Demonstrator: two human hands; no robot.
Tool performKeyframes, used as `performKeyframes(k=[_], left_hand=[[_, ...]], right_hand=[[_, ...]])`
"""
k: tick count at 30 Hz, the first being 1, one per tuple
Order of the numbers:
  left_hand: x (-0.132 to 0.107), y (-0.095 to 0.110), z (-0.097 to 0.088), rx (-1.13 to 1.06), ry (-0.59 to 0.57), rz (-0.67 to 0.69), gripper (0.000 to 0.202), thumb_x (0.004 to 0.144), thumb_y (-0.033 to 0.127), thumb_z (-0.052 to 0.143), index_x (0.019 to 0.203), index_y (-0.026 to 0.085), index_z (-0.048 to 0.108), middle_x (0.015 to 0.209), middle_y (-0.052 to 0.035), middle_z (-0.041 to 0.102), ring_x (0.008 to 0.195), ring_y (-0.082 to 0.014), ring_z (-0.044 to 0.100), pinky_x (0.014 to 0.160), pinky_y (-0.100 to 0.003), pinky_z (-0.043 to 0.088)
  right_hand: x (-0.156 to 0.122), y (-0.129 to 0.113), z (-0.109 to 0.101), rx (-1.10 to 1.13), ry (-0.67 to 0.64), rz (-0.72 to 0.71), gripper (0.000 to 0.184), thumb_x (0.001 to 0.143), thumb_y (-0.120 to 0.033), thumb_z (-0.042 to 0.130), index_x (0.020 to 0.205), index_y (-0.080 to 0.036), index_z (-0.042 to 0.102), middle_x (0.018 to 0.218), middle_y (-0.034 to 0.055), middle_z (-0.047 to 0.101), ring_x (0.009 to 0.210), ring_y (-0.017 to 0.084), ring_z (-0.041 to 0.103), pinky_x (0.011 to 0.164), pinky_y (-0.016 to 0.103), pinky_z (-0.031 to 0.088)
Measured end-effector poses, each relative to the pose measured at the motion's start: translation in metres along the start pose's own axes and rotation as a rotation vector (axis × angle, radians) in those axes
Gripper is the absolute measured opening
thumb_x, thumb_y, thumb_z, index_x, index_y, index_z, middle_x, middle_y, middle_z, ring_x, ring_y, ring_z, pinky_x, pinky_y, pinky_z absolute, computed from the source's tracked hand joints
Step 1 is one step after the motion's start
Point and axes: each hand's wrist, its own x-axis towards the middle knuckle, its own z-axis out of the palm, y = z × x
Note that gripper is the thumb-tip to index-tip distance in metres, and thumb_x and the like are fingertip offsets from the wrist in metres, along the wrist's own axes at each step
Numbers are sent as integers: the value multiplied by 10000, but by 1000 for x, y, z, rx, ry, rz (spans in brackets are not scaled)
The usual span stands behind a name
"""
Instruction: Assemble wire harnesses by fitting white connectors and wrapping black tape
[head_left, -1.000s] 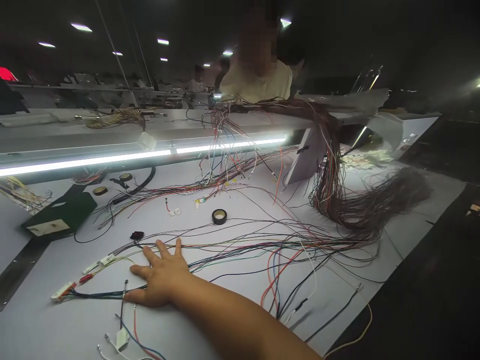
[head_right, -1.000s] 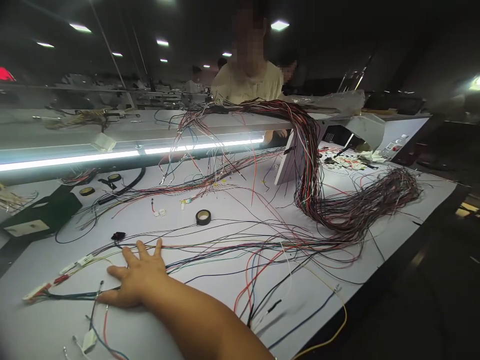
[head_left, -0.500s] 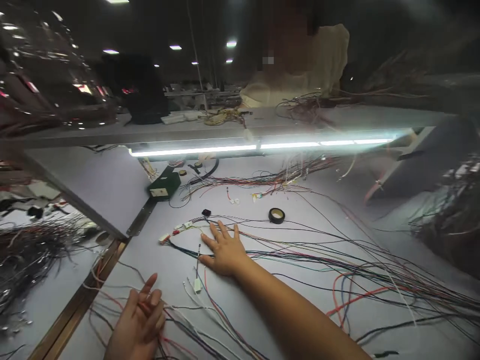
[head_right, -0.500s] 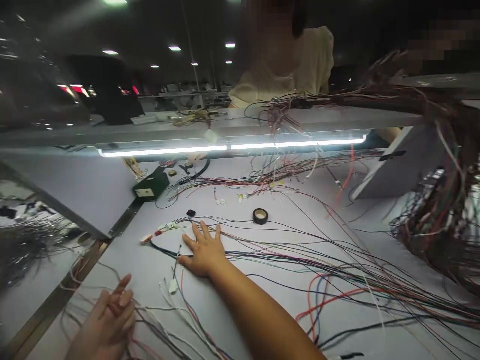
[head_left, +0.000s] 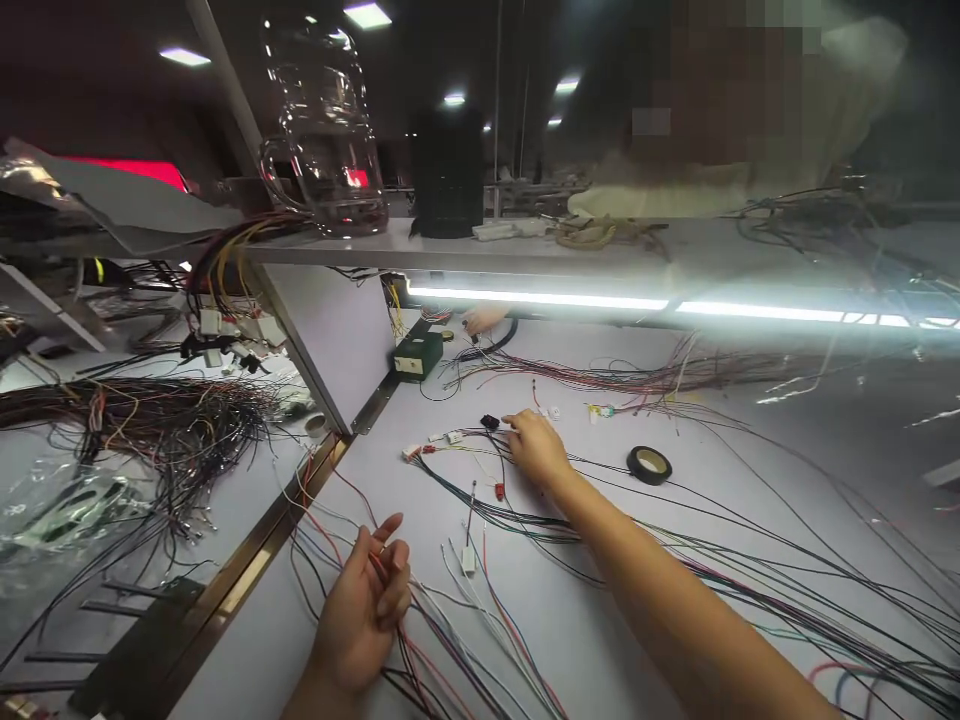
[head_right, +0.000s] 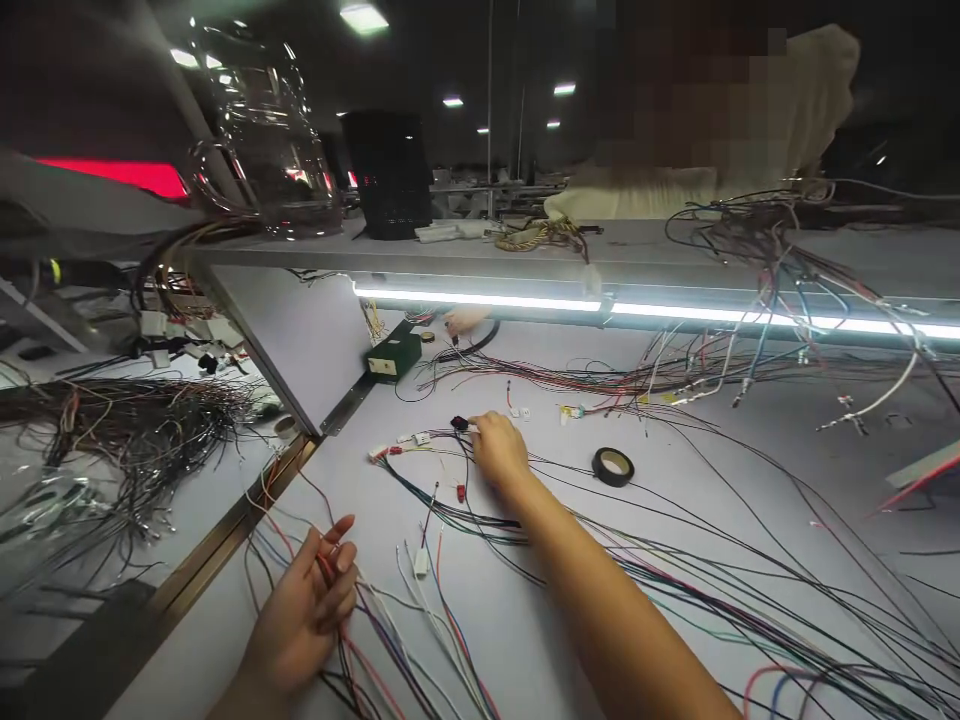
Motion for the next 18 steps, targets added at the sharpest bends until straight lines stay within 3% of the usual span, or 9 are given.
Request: performKeyframes(k=[5, 11, 15, 18], left_hand=[[0, -1, -2, -11, -10, 13, 304, 939, 437, 458, 1102, 197, 548, 643, 55, 497, 344, -29, 234, 331, -180, 150], [0, -1, -1, -15, -16, 2, 330, 919, 470, 489, 1085, 193, 553, 639, 55, 506, 346, -24, 232, 334, -173, 161], [0, -2, -2, 28, 9, -3, 352, 893, 447, 555, 1120, 179, 568, 598, 77, 468, 339, -8, 189, 332, -161, 160], [0, -3, -1, 90, -7, -77, 400, 885, 410, 586, 1212, 183, 546, 614, 73, 493, 332, 8, 164, 328, -148, 156]], right_hand=[[32, 8, -3, -79, -115, 15, 169, 889, -297, 583, 965, -158, 643, 1018, 61, 645, 978, 208, 584, 885, 414, 449], [36, 6, -41, -53, -8, 27, 260, 951, -222, 379, 1052, -145, 606, 1057, 92, 659, 939, 186, 613, 802, 319, 454], [-4, -18, -62, -31, 23, -100, 317, 966, -287, 312, 1128, -209, 573, 1020, 57, 685, 897, 182, 623, 751, 295, 433], [-59, -44, -49, -28, -108, -320, 196, 906, -252, 454, 999, -270, 625, 934, -11, 710, 820, 143, 633, 680, 238, 410]])
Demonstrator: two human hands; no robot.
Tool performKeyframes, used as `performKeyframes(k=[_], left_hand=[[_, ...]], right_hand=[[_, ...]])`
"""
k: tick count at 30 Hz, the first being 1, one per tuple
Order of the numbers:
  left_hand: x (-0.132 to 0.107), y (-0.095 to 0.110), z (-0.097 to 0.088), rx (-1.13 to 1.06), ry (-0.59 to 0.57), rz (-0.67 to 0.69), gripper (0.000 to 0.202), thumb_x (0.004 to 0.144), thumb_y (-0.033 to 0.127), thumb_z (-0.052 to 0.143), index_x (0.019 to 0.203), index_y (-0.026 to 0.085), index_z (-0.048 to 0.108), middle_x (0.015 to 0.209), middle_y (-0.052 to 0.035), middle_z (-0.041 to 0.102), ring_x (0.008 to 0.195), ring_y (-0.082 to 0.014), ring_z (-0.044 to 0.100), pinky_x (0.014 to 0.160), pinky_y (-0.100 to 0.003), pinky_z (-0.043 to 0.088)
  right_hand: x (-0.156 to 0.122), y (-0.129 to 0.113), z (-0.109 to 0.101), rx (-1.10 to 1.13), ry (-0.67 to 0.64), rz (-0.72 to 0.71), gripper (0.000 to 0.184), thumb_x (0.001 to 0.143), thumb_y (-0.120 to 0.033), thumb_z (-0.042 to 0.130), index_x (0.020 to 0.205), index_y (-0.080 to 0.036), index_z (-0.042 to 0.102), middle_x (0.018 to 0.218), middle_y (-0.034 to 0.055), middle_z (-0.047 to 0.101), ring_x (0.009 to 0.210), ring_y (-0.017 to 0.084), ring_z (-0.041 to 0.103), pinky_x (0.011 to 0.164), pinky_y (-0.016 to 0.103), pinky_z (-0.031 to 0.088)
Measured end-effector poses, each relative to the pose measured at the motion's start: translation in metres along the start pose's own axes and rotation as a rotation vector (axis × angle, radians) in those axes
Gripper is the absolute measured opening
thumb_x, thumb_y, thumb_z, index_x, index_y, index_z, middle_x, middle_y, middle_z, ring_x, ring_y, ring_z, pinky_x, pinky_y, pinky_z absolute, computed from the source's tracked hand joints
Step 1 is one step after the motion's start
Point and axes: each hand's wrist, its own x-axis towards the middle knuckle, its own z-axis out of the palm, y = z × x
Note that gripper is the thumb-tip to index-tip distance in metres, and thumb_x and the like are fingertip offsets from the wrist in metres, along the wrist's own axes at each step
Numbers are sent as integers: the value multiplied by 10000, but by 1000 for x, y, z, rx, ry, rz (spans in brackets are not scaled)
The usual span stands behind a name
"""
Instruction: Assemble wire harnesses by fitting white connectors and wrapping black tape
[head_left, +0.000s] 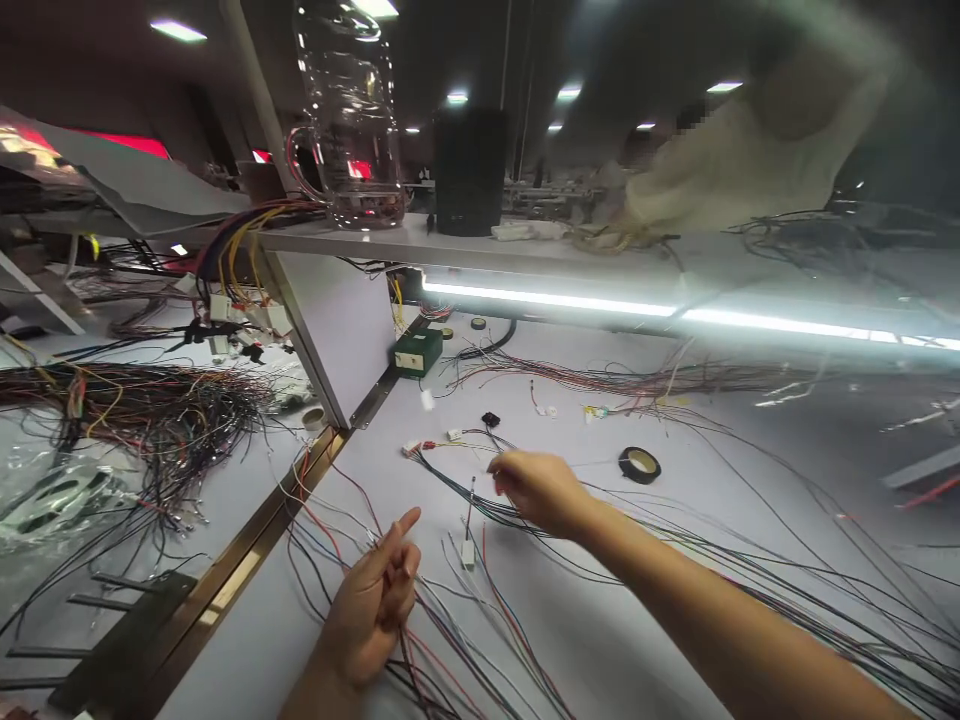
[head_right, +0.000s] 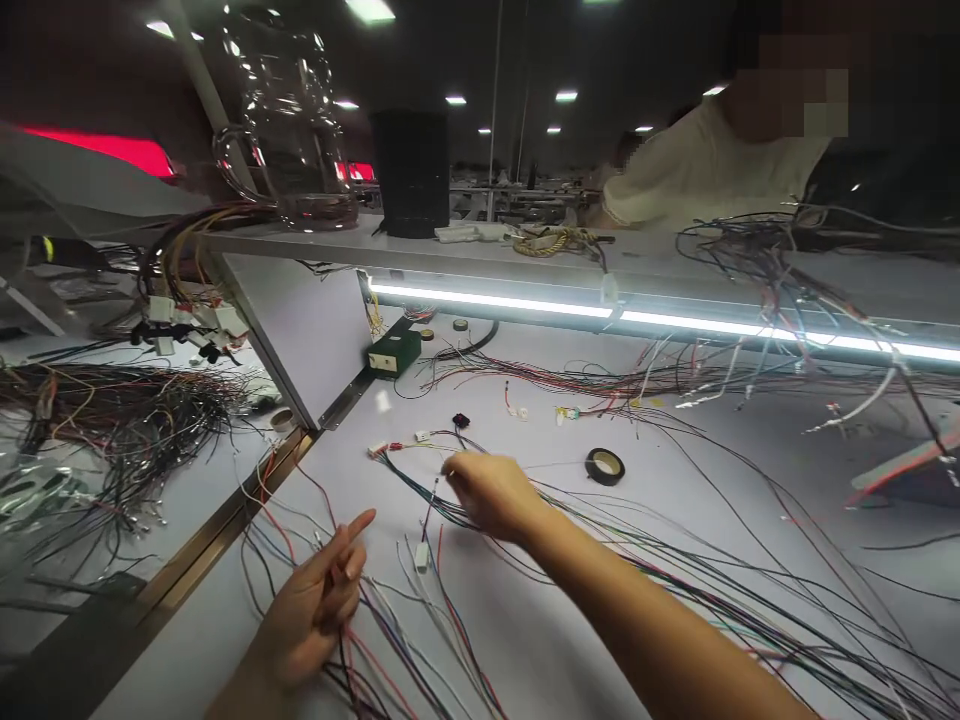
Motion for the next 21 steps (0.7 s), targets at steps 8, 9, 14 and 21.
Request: performKeyframes(k=[8, 9, 14, 21], left_hand=[[-1, -6, 4, 117, -88, -45, 309, 812, 414, 677, 996, 170, 626, 722, 39, 574, 323, 31, 215, 318, -134, 204], [-1, -6, 4, 111, -88, -30, 306, 803, 413, 687, 976, 168, 627, 730, 37, 579, 322, 31, 222, 316, -135, 215], [0, -6, 2, 76, -73, 3, 286, 805, 391, 687, 974, 170, 624, 742, 34, 587, 317, 26, 247, 307, -134, 243], [-8, -3, 15, 83, -86, 45, 303, 887, 335, 589, 1175, 244, 584, 1056, -59, 653, 344, 28, 283, 310, -123, 253]], right_hand=[[-61, -31, 47, -146, -119, -241, 209, 821, -175, 514, 991, -252, 608, 806, -19, 669, 687, 138, 563, 536, 250, 287], [-63, -22, 42, -163, -116, -224, 198, 838, -175, 501, 985, -248, 612, 806, -15, 666, 694, 138, 558, 551, 251, 296], [-84, 40, -10, -217, -84, -86, 226, 917, -180, 429, 927, -216, 652, 808, 36, 662, 745, 157, 558, 616, 259, 338], [-128, 77, -61, -186, -168, -22, 247, 937, -313, 469, 937, -263, 711, 853, 44, 647, 774, 155, 577, 649, 258, 394]])
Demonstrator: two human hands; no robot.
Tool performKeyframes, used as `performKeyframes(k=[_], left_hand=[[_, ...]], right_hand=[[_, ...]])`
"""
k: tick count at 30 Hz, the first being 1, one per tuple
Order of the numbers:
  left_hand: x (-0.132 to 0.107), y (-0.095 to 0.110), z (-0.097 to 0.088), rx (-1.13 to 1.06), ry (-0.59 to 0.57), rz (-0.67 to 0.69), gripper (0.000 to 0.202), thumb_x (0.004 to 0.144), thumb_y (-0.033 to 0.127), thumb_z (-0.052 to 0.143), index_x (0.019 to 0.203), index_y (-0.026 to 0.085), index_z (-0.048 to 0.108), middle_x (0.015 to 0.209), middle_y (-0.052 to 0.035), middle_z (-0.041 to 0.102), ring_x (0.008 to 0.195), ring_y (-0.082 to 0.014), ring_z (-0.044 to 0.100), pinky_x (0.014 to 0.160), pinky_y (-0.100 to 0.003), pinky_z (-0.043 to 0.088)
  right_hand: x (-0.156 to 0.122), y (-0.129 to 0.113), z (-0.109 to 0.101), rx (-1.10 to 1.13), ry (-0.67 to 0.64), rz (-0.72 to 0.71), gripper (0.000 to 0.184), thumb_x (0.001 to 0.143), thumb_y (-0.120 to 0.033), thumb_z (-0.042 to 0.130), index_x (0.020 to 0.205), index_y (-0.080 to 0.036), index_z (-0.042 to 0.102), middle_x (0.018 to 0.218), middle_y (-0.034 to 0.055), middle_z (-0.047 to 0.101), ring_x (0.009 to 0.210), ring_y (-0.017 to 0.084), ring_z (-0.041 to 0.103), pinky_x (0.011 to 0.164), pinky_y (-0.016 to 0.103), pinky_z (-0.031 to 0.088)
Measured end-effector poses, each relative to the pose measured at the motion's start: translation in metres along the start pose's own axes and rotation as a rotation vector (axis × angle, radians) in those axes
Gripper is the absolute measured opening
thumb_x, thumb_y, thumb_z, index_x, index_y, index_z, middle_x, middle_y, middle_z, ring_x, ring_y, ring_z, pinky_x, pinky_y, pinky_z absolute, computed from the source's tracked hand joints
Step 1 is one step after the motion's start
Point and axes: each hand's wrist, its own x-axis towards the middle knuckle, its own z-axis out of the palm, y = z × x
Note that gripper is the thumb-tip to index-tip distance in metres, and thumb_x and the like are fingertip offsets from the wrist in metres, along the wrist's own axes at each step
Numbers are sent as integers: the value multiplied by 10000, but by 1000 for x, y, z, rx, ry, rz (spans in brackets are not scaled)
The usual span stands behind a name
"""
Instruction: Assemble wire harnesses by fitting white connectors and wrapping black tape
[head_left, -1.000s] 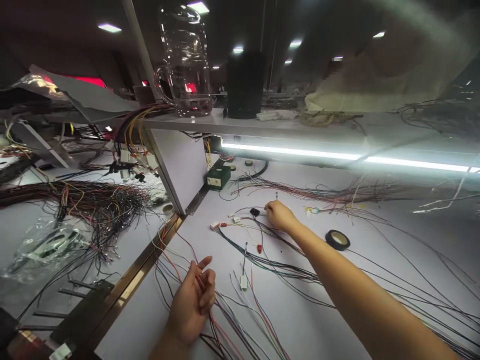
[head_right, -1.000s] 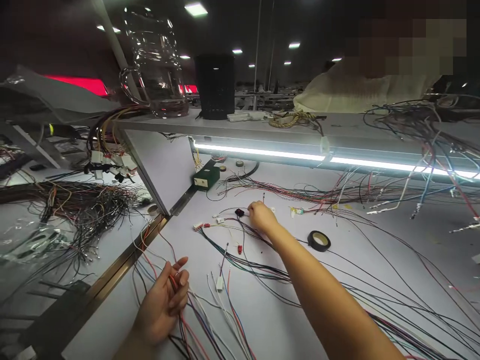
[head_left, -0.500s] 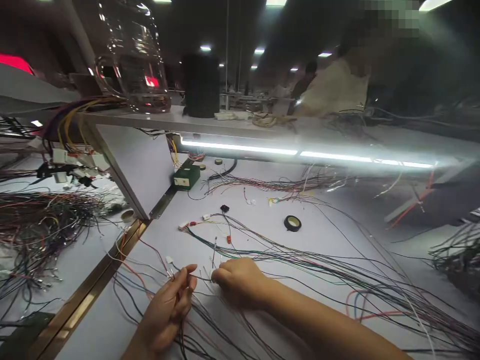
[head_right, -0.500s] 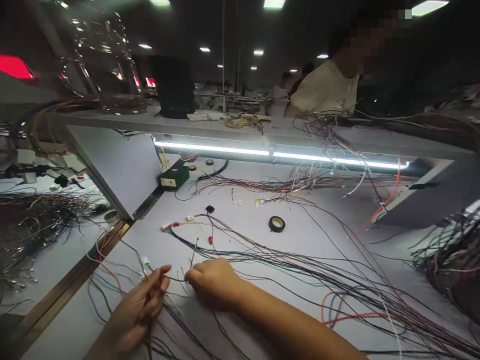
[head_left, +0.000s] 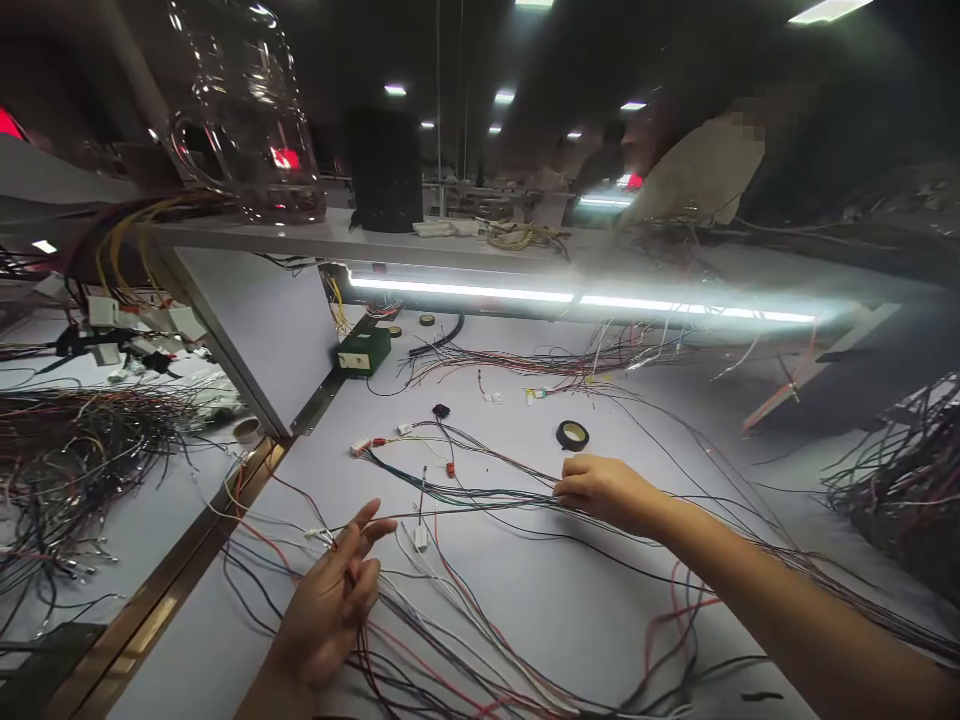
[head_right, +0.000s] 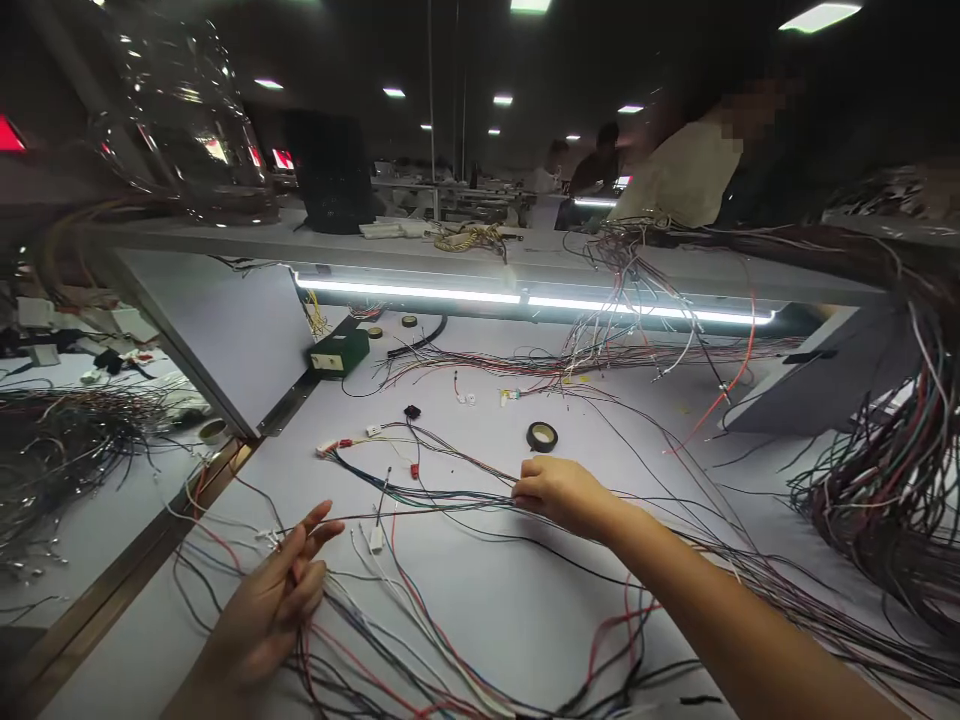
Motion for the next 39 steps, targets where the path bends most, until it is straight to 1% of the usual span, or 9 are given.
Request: performKeyframes(k=[3, 7, 13, 16, 19, 22, 26, 32, 39], left_hand=[[-4, 2, 6, 5, -26, 16, 372, 913, 299, 551, 1284, 309, 515, 1358, -114, 526, 370, 26, 315, 320, -134, 281], [-6, 1, 8, 34, -12, 17, 435, 904, 309, 568, 1329, 309, 477, 1434, -130, 447, 440, -8, 413, 341, -158, 325], [-4, -3, 0, 66, -40, 12, 360, 868, 345, 619, 1198, 201, 606, 877, -25, 621, 353, 20, 289, 331, -149, 251], [-5, -6, -3, 60, -107, 40, 272, 864, 305, 633, 1101, 174, 659, 773, 11, 592, 331, 36, 232, 326, -144, 198], [-9, -8, -2, 16, -124, 92, 272, 866, 297, 630, 1111, 185, 669, 831, -32, 643, 439, -24, 448, 371, -148, 315], [-15, -9, 2, -61, -138, 117, 294, 826, 283, 679, 1109, 203, 684, 989, -81, 690, 849, -168, 640, 653, -240, 524], [-23, -12, 2, -76, -182, 147, 347, 751, 328, 758, 1070, 199, 708, 1124, -94, 685, 1136, -237, 568, 959, -326, 452], [-28, -22, -2, 125, -103, 9, 238, 714, 358, 784, 704, 154, 662, 520, -8, 549, 528, -130, 523, 502, -236, 396], [-13, -7, 0, -46, -44, -66, 215, 798, 374, 698, 820, 212, 559, 494, 94, 305, 390, -55, 297, 397, -186, 268]], right_hand=[[-11, -18, 6, 48, -108, 3, 247, 928, -296, 473, 917, -268, 718, 793, 34, 611, 730, 155, 564, 625, 262, 391], [-15, -37, 20, 131, -241, 40, 235, 900, -234, 484, 877, -275, 714, 808, 22, 626, 705, 154, 570, 618, 270, 389], [-10, -45, 10, 161, -229, 222, 355, 859, -216, 524, 1196, -276, 620, 878, 53, 679, 802, 216, 622, 708, 338, 454], [-8, -65, -9, 107, -128, 94, 289, 897, -210, 469, 1088, -305, 663, 925, 75, 662, 802, 209, 611, 689, 338, 453], [-4, -100, -33, 73, -54, -133, 344, 896, -143, 420, 1067, -331, 652, 820, 63, 634, 682, 185, 556, 615, 328, 415], [8, -137, -54, 67, -41, -380, 356, 871, -99, 440, 1094, -313, 616, 787, 40, 631, 688, 189, 528, 642, 344, 410], [37, -169, -58, 72, 45, -512, 342, 902, -127, 438, 1180, -287, 558, 772, 11, 646, 677, 175, 525, 624, 335, 396], [84, -194, -17, 310, 319, -385, 276, 903, -227, 485, 1169, -259, 550, 785, -13, 664, 683, 154, 564, 631, 312, 424], [85, -163, 29, 461, 276, -110, 593, 879, -338, 593, 1410, -273, 338, 1257, 73, 559, 1110, 202, 529, 921, 359, 443]])
